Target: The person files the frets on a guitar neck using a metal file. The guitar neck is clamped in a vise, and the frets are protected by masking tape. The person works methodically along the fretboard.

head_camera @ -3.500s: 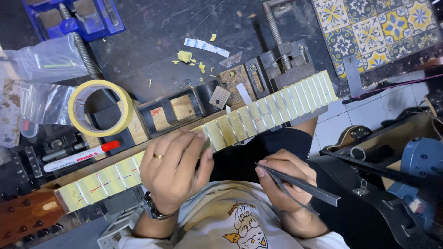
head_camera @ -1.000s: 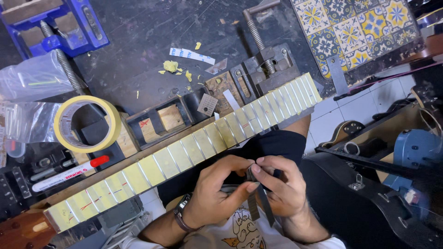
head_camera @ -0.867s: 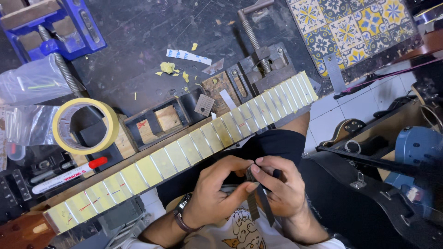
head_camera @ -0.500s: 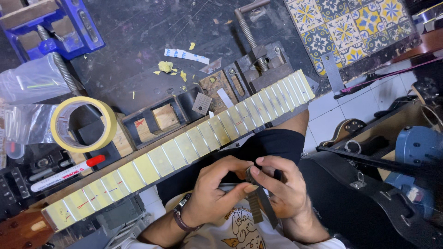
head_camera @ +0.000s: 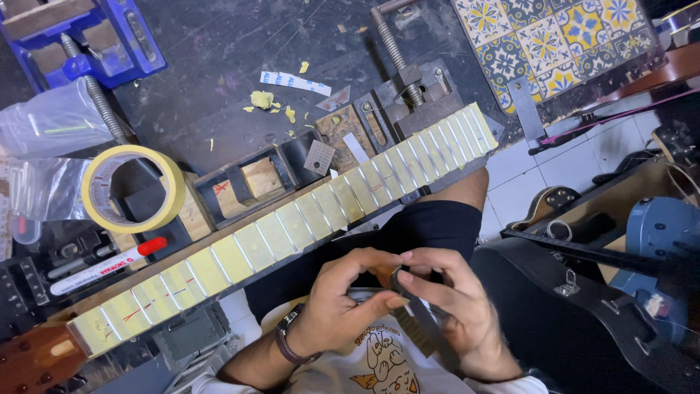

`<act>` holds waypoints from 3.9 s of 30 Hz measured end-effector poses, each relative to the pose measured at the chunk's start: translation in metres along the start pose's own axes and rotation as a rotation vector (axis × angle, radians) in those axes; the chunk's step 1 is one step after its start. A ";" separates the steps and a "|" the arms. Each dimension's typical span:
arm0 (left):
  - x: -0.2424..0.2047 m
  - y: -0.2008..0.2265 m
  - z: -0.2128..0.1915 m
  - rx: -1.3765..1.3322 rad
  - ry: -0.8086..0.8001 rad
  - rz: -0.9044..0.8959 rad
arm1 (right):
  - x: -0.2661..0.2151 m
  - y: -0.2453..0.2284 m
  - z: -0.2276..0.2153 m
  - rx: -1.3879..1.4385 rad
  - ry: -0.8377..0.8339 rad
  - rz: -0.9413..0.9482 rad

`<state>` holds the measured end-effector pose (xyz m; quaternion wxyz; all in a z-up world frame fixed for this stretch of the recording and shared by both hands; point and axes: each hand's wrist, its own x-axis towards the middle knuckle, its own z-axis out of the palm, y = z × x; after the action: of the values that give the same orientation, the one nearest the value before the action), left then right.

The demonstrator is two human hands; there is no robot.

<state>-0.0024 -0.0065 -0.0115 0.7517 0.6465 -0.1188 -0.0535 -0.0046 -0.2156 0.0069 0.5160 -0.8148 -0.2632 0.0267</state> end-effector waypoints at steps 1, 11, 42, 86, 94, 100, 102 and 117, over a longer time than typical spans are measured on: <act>0.002 0.001 -0.001 -0.001 0.002 -0.002 | 0.000 0.000 -0.002 0.001 -0.003 0.002; 0.004 0.005 -0.005 0.073 -0.063 0.124 | 0.001 0.021 0.000 0.273 0.119 -0.046; 0.022 -0.006 0.008 0.249 0.277 0.276 | 0.047 0.047 0.027 0.517 0.385 -0.011; 0.001 0.017 -0.003 0.605 0.130 0.480 | 0.016 0.021 0.038 -0.201 0.362 -0.278; 0.003 0.030 -0.005 0.462 0.035 0.303 | 0.006 0.023 0.034 -0.304 0.257 -0.123; 0.002 0.013 -0.004 0.315 0.096 0.315 | 0.016 0.005 0.036 0.089 0.444 -0.028; 0.003 0.009 -0.003 0.284 0.081 0.361 | 0.016 0.012 0.034 0.229 0.392 -0.104; 0.000 0.003 0.001 0.071 -0.068 0.334 | 0.022 0.000 0.029 0.473 0.232 -0.050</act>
<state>-0.0034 -0.0071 -0.0085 0.7225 0.6417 -0.2515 0.0547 0.0048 -0.1814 -0.0019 0.7193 -0.6622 -0.2089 -0.0187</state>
